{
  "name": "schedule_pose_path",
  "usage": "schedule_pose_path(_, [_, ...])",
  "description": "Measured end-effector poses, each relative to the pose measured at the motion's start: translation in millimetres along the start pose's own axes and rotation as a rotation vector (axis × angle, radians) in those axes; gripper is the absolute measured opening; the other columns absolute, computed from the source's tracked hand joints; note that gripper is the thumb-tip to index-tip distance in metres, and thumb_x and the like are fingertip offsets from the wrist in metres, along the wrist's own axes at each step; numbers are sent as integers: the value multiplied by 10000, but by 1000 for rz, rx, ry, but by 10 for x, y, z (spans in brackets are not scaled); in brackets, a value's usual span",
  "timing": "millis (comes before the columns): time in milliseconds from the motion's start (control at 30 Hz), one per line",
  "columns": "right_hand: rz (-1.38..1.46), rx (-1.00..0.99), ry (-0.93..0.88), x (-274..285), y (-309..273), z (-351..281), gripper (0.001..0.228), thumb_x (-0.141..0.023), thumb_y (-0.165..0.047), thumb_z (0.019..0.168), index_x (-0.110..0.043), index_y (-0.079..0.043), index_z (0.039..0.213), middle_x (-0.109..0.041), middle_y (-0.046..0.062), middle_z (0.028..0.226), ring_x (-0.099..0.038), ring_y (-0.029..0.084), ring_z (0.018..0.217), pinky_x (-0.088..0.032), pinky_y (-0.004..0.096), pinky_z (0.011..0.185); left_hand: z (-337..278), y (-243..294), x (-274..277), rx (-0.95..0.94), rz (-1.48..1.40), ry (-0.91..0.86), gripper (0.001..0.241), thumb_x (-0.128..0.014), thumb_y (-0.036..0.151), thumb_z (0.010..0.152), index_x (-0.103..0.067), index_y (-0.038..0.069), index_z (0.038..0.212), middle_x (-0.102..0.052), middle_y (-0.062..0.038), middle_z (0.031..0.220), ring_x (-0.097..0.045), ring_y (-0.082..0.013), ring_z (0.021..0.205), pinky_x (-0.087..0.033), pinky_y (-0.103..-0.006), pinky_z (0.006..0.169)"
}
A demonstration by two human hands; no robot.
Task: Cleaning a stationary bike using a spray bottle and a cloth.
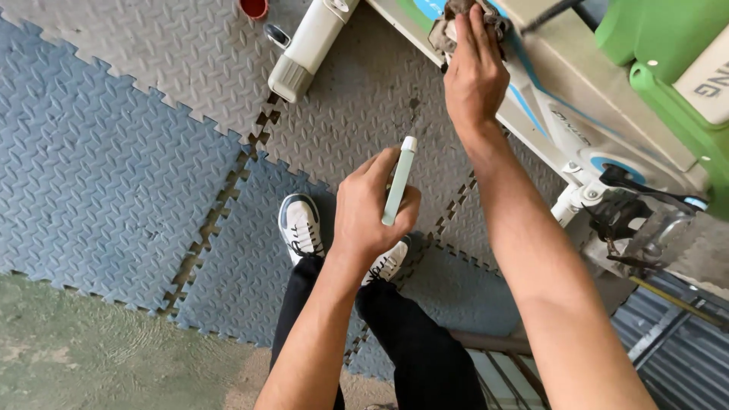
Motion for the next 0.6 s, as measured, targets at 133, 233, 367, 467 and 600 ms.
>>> schedule_pose_path(133, [4, 6, 6, 139, -95, 209, 311, -666, 7, 1025, -684, -44, 1331, -660, 145, 1384, -695, 349, 1189, -596, 421, 988, -5, -38, -37, -46, 10, 5, 345, -654, 85, 745, -618, 20, 1082, -646, -194, 878, -643, -439, 790, -528, -465, 695])
schedule_pose_path(233, [123, 65, -20, 211, -297, 530, 322, -661, 38, 1029, -683, -42, 1340, -683, 136, 1364, -708, 352, 1170, -609, 426, 957, 15, 5, -91, -41, -20, -1, 402, -653, 90, 725, -631, 22, 1121, -644, -193, 864, -654, -434, 794, -536, -461, 697])
schedule_pose_path(367, [50, 54, -233, -8, -339, 666, 304, -660, 57, 963, -704, -54, 1242, -714, 120, 1217, -719, 354, 1075, -595, 447, 883, 53, 14, -180, 2, -1, -21, 425, -642, 99, 724, -641, 23, 1142, -656, -189, 873, -665, -425, 786, -534, -460, 696])
schedule_pose_path(467, [40, 95, -196, 33, -283, 522, 347, -667, 65, 932, -701, -38, 1262, -704, 126, 1263, -722, 361, 1065, -594, 444, 865, 76, 18, -210, -15, 2, -19, 440, -651, 108, 724, -642, 22, 1156, -659, -191, 874, -667, -429, 797, -534, -462, 702])
schedule_pose_path(600, [67, 101, -99, 209, 0, 100, 360, -662, 82, 962, -683, -26, 1306, -670, 120, 1399, -736, 334, 1141, -620, 402, 929, 87, 12, -186, -31, 16, 2, 443, -664, 113, 720, -636, 22, 1152, -659, -190, 879, -667, -428, 798, -540, -461, 704])
Point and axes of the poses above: each hand's wrist, its own z-axis towards the middle knuckle, its own x-axis out of the back of the hand, y = z × x, the point moved 6 cm from there along z, towards the middle knuckle
